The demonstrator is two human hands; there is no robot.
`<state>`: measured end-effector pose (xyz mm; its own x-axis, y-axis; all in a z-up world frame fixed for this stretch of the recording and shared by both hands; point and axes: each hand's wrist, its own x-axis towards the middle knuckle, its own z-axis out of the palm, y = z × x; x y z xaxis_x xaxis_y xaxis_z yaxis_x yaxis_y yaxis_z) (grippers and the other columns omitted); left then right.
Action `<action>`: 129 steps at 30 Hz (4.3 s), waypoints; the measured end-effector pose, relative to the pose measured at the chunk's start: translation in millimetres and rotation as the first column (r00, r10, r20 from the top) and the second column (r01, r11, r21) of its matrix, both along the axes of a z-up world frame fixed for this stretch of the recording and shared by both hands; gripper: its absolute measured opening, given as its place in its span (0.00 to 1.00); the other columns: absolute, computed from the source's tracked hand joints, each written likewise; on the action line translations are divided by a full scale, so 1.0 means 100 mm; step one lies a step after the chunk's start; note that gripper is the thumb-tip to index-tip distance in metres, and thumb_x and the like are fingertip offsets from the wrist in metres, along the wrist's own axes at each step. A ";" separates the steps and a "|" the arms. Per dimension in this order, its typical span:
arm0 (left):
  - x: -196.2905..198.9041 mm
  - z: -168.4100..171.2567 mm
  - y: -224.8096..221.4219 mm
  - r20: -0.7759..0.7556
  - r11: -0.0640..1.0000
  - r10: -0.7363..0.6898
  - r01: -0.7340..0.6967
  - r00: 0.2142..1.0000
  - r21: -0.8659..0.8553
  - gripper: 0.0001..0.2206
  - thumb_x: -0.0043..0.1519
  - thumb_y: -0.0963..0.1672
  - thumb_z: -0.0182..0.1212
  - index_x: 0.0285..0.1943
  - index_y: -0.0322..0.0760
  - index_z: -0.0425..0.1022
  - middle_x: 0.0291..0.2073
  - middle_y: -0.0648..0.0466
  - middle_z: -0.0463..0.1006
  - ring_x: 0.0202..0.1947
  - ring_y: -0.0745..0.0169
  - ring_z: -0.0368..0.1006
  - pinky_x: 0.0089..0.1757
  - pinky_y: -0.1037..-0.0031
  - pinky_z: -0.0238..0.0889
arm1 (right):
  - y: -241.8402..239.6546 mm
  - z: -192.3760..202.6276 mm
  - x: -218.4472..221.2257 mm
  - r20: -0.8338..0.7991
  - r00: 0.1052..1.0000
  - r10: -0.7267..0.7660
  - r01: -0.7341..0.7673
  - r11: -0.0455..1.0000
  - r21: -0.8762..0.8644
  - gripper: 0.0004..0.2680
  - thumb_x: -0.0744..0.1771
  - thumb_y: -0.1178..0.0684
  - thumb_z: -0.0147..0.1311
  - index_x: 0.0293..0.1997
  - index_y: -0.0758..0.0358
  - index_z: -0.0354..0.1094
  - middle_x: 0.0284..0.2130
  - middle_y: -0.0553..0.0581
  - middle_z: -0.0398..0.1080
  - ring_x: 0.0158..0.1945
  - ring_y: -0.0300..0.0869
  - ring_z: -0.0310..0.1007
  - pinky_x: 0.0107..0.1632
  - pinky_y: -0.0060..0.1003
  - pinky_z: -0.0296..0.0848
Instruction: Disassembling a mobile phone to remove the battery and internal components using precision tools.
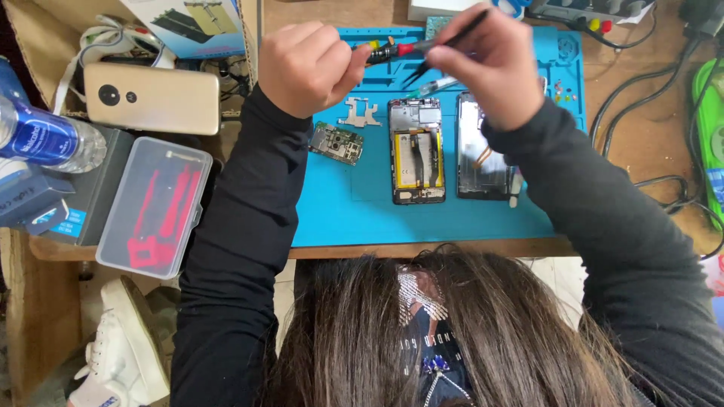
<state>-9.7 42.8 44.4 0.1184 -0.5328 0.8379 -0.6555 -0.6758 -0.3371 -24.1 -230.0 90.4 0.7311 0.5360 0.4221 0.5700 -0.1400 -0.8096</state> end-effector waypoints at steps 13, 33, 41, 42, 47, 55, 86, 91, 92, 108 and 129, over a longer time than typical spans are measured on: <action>-0.07 -0.46 -0.53 -0.805 0.892 0.116 0.295 0.583 0.342 0.29 0.51 0.65 0.66 0.30 0.44 0.65 0.21 0.58 0.72 0.17 0.62 0.63 0.18 0.71 0.54 | -0.55 -0.49 -0.06 -0.320 0.915 -0.245 0.242 0.969 -0.050 0.04 0.72 0.54 0.50 0.46 0.61 0.63 0.29 0.51 0.64 0.27 0.35 0.61 0.30 0.26 0.67; -0.04 -0.48 -0.51 -0.763 0.906 0.075 0.276 0.642 0.321 0.21 0.63 0.57 0.62 0.30 0.42 0.68 0.23 0.58 0.73 0.20 0.61 0.66 0.18 0.70 0.53 | -0.54 -0.66 0.03 -0.493 0.868 -0.061 0.087 0.996 0.032 0.05 0.70 0.57 0.48 0.45 0.67 0.58 0.37 0.65 0.72 0.34 0.47 0.78 0.34 0.32 0.81; -0.03 -0.48 -0.51 -0.785 0.906 0.055 0.300 0.617 0.299 0.23 0.59 0.59 0.64 0.31 0.42 0.69 0.24 0.58 0.75 0.21 0.61 0.68 0.17 0.70 0.53 | -0.55 -0.66 0.00 -0.473 0.875 -0.103 0.154 0.986 0.070 0.05 0.70 0.57 0.47 0.46 0.68 0.59 0.37 0.67 0.71 0.35 0.50 0.78 0.34 0.33 0.80; -0.03 -0.48 -0.51 -0.790 0.904 0.054 0.306 0.610 0.298 0.24 0.58 0.60 0.64 0.31 0.41 0.69 0.24 0.57 0.75 0.21 0.61 0.68 0.17 0.70 0.53 | -0.55 -0.67 0.00 -0.473 0.872 -0.126 0.188 0.979 0.085 0.05 0.70 0.56 0.48 0.47 0.67 0.59 0.36 0.66 0.71 0.35 0.50 0.79 0.34 0.33 0.80; -0.02 -0.50 -0.50 -0.790 0.905 0.044 0.310 0.612 0.291 0.24 0.58 0.61 0.64 0.30 0.42 0.68 0.22 0.58 0.73 0.20 0.61 0.67 0.17 0.70 0.52 | -0.53 -0.68 0.02 -0.509 0.854 -0.108 0.136 0.991 0.017 0.04 0.70 0.58 0.47 0.45 0.67 0.58 0.37 0.68 0.73 0.34 0.48 0.78 0.34 0.33 0.81; -0.02 -0.52 -0.50 -0.793 0.910 0.039 0.306 0.608 0.280 0.23 0.57 0.60 0.65 0.30 0.43 0.68 0.22 0.58 0.73 0.20 0.61 0.66 0.17 0.69 0.52 | -0.54 -0.70 0.03 -0.581 0.807 -0.104 0.150 0.988 0.032 0.04 0.69 0.58 0.49 0.43 0.66 0.59 0.35 0.67 0.73 0.34 0.50 0.79 0.33 0.34 0.81; -0.04 -0.46 -0.55 -0.892 0.934 -0.098 0.349 0.441 0.070 0.23 0.61 0.60 0.54 0.27 0.44 0.68 0.21 0.59 0.72 0.20 0.61 0.66 0.20 0.69 0.52 | -0.44 -0.81 -0.07 -0.614 0.789 -0.018 0.099 0.990 0.098 0.05 0.68 0.59 0.51 0.42 0.65 0.57 0.32 0.61 0.70 0.30 0.46 0.77 0.29 0.31 0.78; -0.03 -0.44 -0.51 -0.838 0.945 -0.126 0.320 0.531 0.061 0.25 0.65 0.59 0.44 0.29 0.39 0.70 0.23 0.54 0.74 0.21 0.57 0.66 0.19 0.68 0.53 | -0.38 -0.84 -0.10 -0.537 0.843 -0.029 0.113 0.986 0.124 0.06 0.69 0.56 0.50 0.44 0.65 0.56 0.33 0.60 0.68 0.26 0.44 0.74 0.27 0.29 0.75; -0.03 -0.44 -0.50 -0.794 0.955 -0.114 0.287 0.597 0.078 0.26 0.66 0.60 0.42 0.28 0.40 0.69 0.21 0.56 0.72 0.19 0.59 0.65 0.19 0.68 0.50 | -0.37 -0.85 -0.10 -0.551 0.834 -0.025 0.143 0.974 0.173 0.06 0.69 0.55 0.50 0.42 0.64 0.56 0.30 0.59 0.68 0.26 0.43 0.73 0.27 0.29 0.75; -0.08 0.00 0.06 -0.859 0.875 0.474 0.000 0.194 0.483 0.27 0.58 0.62 0.66 0.20 0.44 0.65 0.16 0.56 0.63 0.19 0.59 0.58 0.23 0.66 0.54 | -0.43 -0.74 0.11 -0.714 0.658 -0.241 0.610 0.726 0.318 0.07 0.69 0.56 0.50 0.34 0.61 0.55 0.22 0.61 0.67 0.24 0.43 0.72 0.29 0.31 0.79; -0.45 0.19 0.13 -0.842 0.864 0.497 0.036 -0.208 0.502 0.24 0.48 0.53 0.74 0.49 0.48 0.68 0.27 0.53 0.73 0.31 0.52 0.70 0.31 0.60 0.59 | 0.12 -0.57 -0.08 -0.752 0.651 -0.102 0.500 0.804 0.323 0.04 0.69 0.56 0.48 0.38 0.61 0.56 0.27 0.61 0.71 0.25 0.42 0.74 0.30 0.29 0.79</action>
